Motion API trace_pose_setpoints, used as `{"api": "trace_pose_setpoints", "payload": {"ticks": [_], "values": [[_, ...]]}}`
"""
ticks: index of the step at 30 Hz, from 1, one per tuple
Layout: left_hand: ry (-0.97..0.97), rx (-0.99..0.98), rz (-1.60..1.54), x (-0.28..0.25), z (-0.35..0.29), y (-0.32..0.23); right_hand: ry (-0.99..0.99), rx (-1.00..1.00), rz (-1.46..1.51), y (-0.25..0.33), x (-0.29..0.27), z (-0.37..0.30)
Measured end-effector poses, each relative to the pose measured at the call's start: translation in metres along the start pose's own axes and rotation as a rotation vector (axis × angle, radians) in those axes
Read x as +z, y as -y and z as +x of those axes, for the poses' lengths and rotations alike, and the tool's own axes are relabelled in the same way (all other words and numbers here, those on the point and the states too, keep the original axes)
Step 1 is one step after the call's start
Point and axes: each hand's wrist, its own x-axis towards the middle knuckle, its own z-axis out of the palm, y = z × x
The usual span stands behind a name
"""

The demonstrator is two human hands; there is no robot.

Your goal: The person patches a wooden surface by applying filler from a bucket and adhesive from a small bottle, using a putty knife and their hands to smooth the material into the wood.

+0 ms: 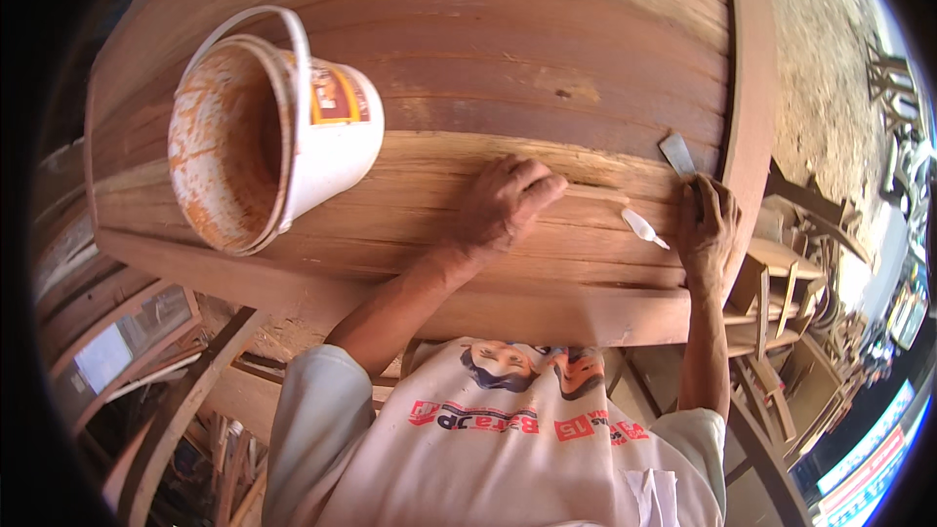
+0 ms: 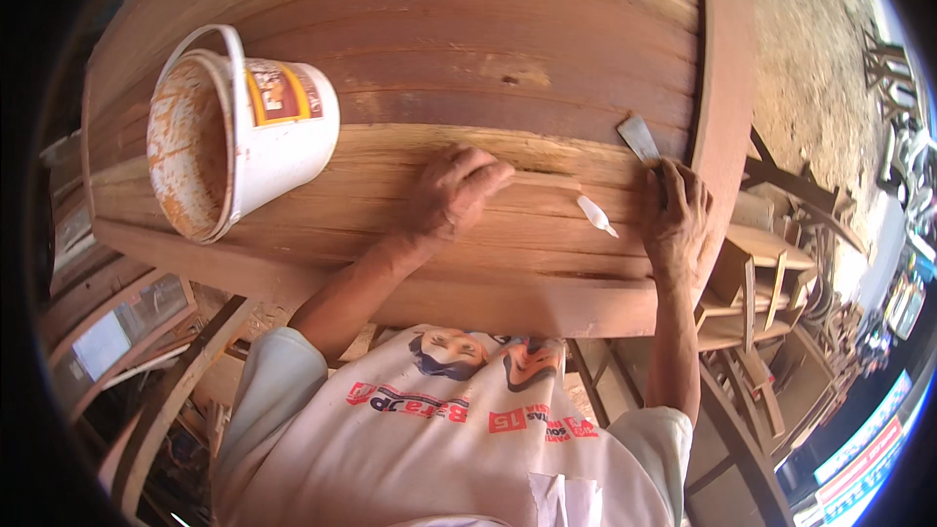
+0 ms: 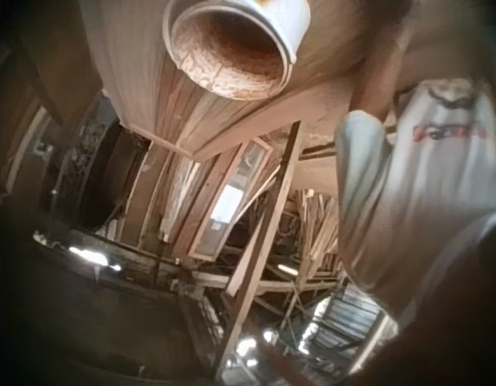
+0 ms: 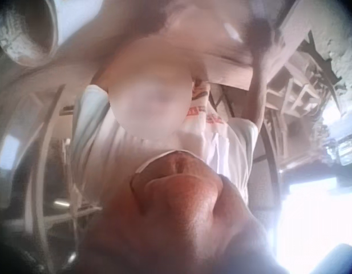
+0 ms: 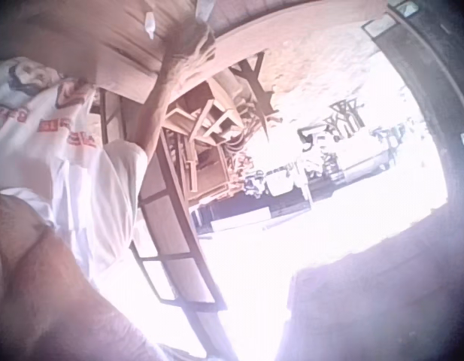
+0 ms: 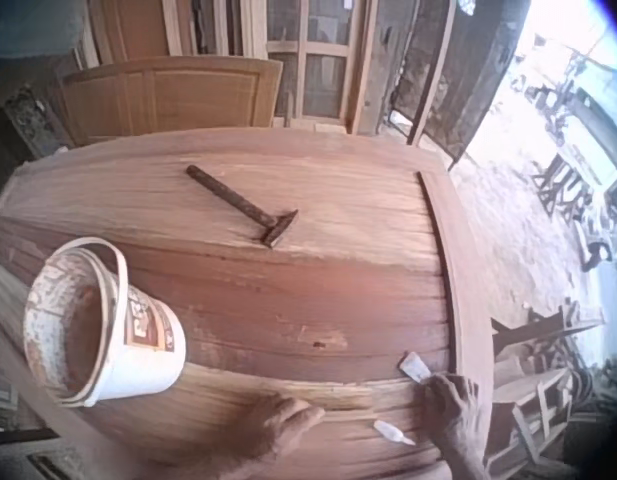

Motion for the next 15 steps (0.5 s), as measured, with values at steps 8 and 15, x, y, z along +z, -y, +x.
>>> {"api": "trace_pose_setpoints", "payload": {"ticks": [8, 15], "values": [[0.062, -0.001, -0.033, -0.001, -0.004, 0.005, 0.104, -0.071, 0.281, 0.033, -0.070, 0.126], [0.139, 0.008, -0.055, 0.002, 0.000, 0.009, 0.114, -0.694, 0.363, 0.272, -0.137, 0.217]]}}
